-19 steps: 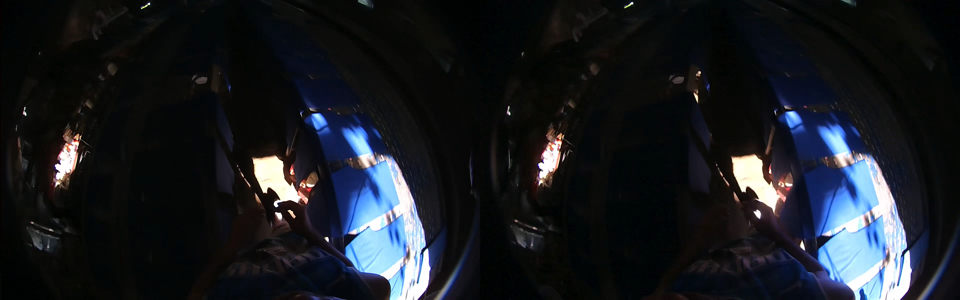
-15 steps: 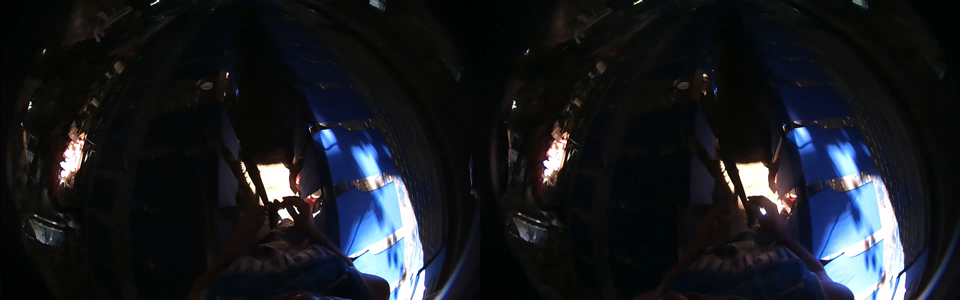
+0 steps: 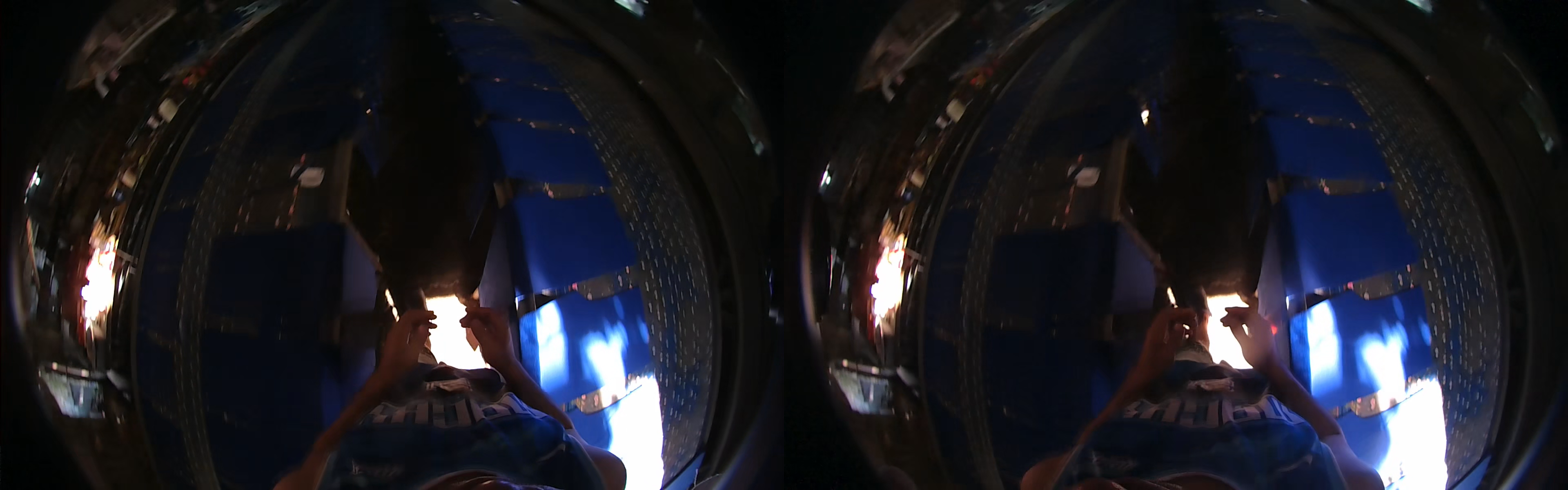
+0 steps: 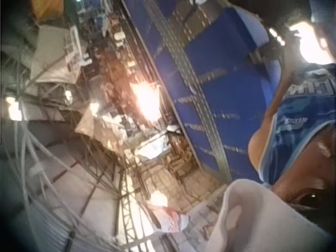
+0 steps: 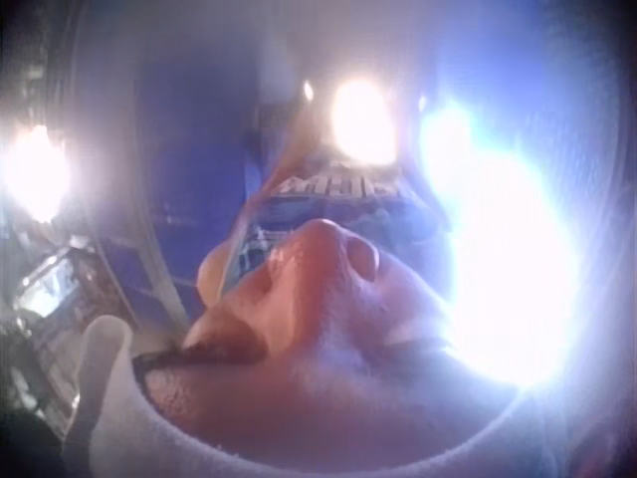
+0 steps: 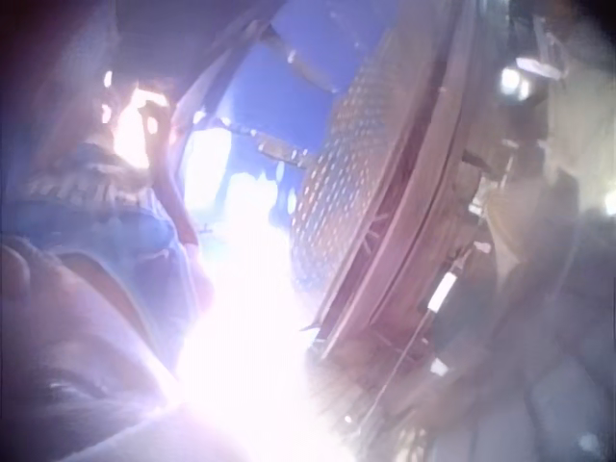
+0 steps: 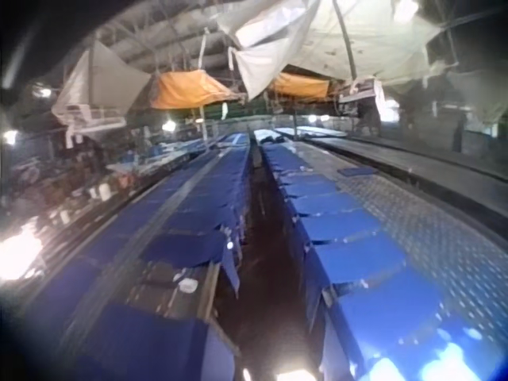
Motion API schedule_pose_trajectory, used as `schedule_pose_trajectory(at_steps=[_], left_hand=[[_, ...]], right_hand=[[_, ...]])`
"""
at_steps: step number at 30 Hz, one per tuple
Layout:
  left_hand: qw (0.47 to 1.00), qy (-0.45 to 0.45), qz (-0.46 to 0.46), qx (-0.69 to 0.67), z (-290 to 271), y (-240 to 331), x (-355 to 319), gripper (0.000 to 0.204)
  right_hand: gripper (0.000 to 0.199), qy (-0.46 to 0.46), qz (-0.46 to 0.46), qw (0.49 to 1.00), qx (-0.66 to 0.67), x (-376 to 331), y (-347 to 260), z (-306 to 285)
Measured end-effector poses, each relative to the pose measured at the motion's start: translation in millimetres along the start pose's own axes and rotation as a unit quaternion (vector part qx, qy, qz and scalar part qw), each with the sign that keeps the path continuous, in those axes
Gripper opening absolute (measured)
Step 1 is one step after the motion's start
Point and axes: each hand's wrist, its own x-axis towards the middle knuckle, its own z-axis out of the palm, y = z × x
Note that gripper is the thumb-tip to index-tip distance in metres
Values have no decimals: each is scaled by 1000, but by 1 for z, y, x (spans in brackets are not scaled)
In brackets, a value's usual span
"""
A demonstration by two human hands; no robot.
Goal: The person folds multiple blue fabric pieces on a patterned table surface. They align edges, fold each piece in half, and stack the folded items. The person handles the fabric by hand without tools.
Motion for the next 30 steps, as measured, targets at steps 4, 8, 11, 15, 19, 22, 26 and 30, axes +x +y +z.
schedule_pose_trajectory(at_steps=[4, 8, 11, 15, 19, 22, 26, 30], left_hand=[[999, -23, 37, -7, -38, -19, 117, 33], [998, -20, 47, -20, -73, 3, 237, 40], [999, -20, 11, -33, -103, 12, 313, 33], [998, -21, 60, -29, -145, 17, 388, 36], [1000, 7, 12, -21, -170, -13, 440, 36], [999, 26, -31, -22, -178, -31, 471, 35], [998, 20, -62, 10, -182, -45, 519, 34], [997, 11, -58, 55, -189, -50, 602, 33]], right_hand=[[28, 40, 22, 999, 4, 119, -19, 2], [28, 78, -19, 997, 4, 237, -42, 6], [26, 67, -31, 997, -16, 306, -65, 11], [25, 94, -45, 994, -25, 379, -67, 21], [25, 74, -49, 994, -57, 439, -36, 28], [26, 35, -32, 998, -50, 495, -22, 32], [26, -6, -45, 999, -21, 590, -4, 37], [26, -42, -16, 998, 37, 694, 11, 39]])
